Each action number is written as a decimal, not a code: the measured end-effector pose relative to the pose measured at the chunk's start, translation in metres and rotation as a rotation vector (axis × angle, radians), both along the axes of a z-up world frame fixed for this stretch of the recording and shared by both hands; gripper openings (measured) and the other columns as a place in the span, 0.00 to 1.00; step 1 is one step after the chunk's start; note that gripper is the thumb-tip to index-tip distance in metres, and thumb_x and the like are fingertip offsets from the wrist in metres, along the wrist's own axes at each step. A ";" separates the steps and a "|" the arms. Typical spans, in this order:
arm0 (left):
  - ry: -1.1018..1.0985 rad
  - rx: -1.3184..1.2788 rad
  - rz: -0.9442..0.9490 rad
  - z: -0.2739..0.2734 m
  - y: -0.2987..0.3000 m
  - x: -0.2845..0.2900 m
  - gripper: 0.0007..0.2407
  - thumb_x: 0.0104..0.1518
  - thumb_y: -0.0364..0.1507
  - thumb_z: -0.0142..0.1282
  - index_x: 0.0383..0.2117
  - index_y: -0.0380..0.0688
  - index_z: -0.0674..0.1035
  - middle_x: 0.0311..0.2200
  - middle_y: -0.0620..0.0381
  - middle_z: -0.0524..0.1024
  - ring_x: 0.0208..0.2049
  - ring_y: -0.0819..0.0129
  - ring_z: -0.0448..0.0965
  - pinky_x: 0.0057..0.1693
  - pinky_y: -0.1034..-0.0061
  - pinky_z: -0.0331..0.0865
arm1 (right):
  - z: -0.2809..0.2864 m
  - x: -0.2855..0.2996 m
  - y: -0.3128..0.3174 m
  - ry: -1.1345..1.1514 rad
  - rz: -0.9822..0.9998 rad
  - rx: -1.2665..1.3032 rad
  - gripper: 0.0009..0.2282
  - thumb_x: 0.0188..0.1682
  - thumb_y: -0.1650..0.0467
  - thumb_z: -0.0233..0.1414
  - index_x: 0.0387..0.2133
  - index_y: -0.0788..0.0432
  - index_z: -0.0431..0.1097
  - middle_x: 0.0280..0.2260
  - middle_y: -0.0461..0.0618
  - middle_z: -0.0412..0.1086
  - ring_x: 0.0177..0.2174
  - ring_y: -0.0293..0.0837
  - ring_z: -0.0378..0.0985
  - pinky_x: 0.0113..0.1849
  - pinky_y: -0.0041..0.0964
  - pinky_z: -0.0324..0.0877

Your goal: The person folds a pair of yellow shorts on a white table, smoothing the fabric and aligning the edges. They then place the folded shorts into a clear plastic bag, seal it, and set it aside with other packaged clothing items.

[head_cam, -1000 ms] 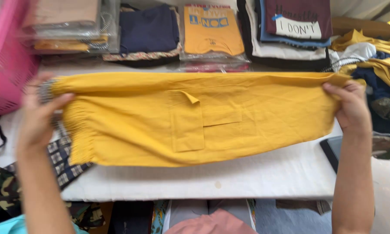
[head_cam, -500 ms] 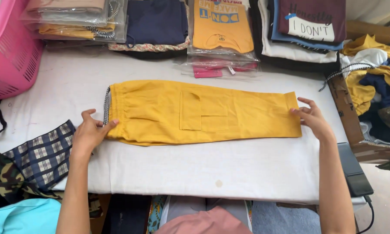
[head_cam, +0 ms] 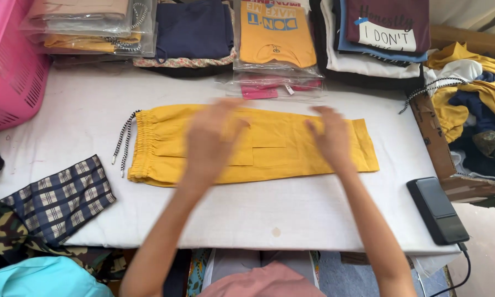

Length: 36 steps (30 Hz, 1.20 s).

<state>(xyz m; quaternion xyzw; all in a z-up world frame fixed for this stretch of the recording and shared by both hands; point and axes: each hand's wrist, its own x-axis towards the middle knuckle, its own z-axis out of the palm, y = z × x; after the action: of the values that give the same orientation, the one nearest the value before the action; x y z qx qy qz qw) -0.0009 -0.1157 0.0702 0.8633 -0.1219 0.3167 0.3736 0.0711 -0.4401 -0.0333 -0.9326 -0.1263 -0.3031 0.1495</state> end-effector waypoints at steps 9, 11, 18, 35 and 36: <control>-0.491 0.022 -0.620 0.069 -0.099 -0.026 0.12 0.69 0.32 0.59 0.56 0.53 0.77 0.44 0.64 0.80 0.40 0.72 0.81 0.44 0.76 0.75 | -0.016 -0.033 0.121 0.079 0.222 -0.442 0.30 0.58 0.53 0.35 0.71 0.49 0.43 0.72 0.49 0.41 0.69 0.53 0.44 0.65 0.59 0.42; -0.210 -0.131 -0.902 0.075 -0.084 -0.033 0.07 0.70 0.35 0.59 0.50 0.57 0.79 0.39 0.68 0.79 0.39 0.76 0.81 0.46 0.80 0.76 | -0.012 -0.029 0.123 0.404 0.243 -0.327 0.30 0.57 0.51 0.35 0.71 0.45 0.42 0.72 0.45 0.36 0.70 0.49 0.35 0.64 0.63 0.30; -0.049 -0.108 -1.271 0.075 -0.063 -0.065 0.11 0.72 0.32 0.49 0.58 0.59 0.74 0.51 0.71 0.77 0.47 0.78 0.79 0.53 0.83 0.73 | -0.047 -0.007 0.118 0.479 0.217 -0.294 0.30 0.56 0.50 0.37 0.71 0.42 0.44 0.72 0.45 0.41 0.69 0.52 0.38 0.64 0.65 0.31; 0.402 0.665 -0.231 -0.157 -0.025 0.059 0.36 0.57 0.60 0.40 0.71 0.60 0.55 0.74 0.51 0.42 0.74 0.50 0.38 0.70 0.39 0.31 | -0.038 -0.001 0.010 0.530 -0.015 -0.260 0.32 0.55 0.51 0.43 0.69 0.50 0.46 0.70 0.50 0.39 0.68 0.51 0.39 0.64 0.60 0.37; 0.405 0.666 -0.240 -0.158 -0.025 0.059 0.36 0.57 0.60 0.40 0.71 0.60 0.55 0.74 0.51 0.42 0.74 0.50 0.38 0.70 0.39 0.31 | -0.042 -0.001 0.006 0.536 -0.022 -0.259 0.32 0.55 0.51 0.43 0.69 0.50 0.46 0.70 0.50 0.39 0.68 0.51 0.39 0.64 0.60 0.37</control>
<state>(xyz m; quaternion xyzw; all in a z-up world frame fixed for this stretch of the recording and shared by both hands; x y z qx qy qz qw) 0.0581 -0.1408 -0.0878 0.9616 -0.2415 0.0379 0.1244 0.0704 -0.4343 -0.0751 -0.9921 -0.1099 -0.0287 0.0542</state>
